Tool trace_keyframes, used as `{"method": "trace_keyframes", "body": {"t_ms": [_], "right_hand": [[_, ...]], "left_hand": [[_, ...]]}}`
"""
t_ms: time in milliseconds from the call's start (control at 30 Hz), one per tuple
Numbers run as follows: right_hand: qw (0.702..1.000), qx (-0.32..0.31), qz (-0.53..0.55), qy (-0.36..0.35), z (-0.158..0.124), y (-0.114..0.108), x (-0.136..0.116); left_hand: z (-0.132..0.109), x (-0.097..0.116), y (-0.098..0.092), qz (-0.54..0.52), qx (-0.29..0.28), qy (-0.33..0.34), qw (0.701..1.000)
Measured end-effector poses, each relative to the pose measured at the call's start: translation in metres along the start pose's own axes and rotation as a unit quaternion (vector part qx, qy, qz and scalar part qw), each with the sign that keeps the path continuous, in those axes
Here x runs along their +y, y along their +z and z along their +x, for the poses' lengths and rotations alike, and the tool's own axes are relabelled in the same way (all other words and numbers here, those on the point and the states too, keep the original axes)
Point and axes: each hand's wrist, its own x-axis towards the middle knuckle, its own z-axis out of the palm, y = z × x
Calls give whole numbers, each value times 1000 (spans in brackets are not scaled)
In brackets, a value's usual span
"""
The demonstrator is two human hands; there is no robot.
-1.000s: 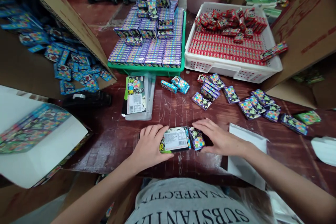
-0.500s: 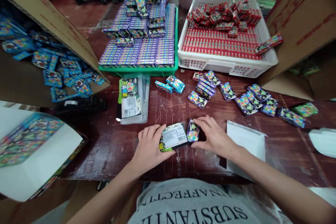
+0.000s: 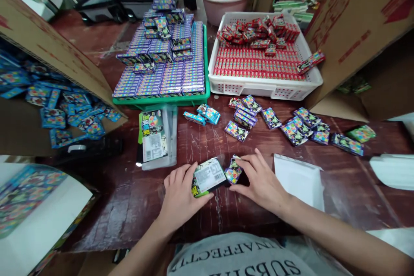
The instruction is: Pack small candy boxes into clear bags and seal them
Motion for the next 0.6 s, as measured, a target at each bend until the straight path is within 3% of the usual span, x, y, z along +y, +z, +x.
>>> {"method": "trace_keyframes", "body": {"t_ms": [133,400,600], "right_hand": [[1000,-10,-7,1,4,-5,0],[974,-137,80,-159,37,-7,33],[984,-105,75,-120,30,-11,35]], "left_hand": [[3,-1,1,7,6,-7,1000],[3,1,-2,5,-11,29,1000],[0,4,1,5,1,12,1000]]}}
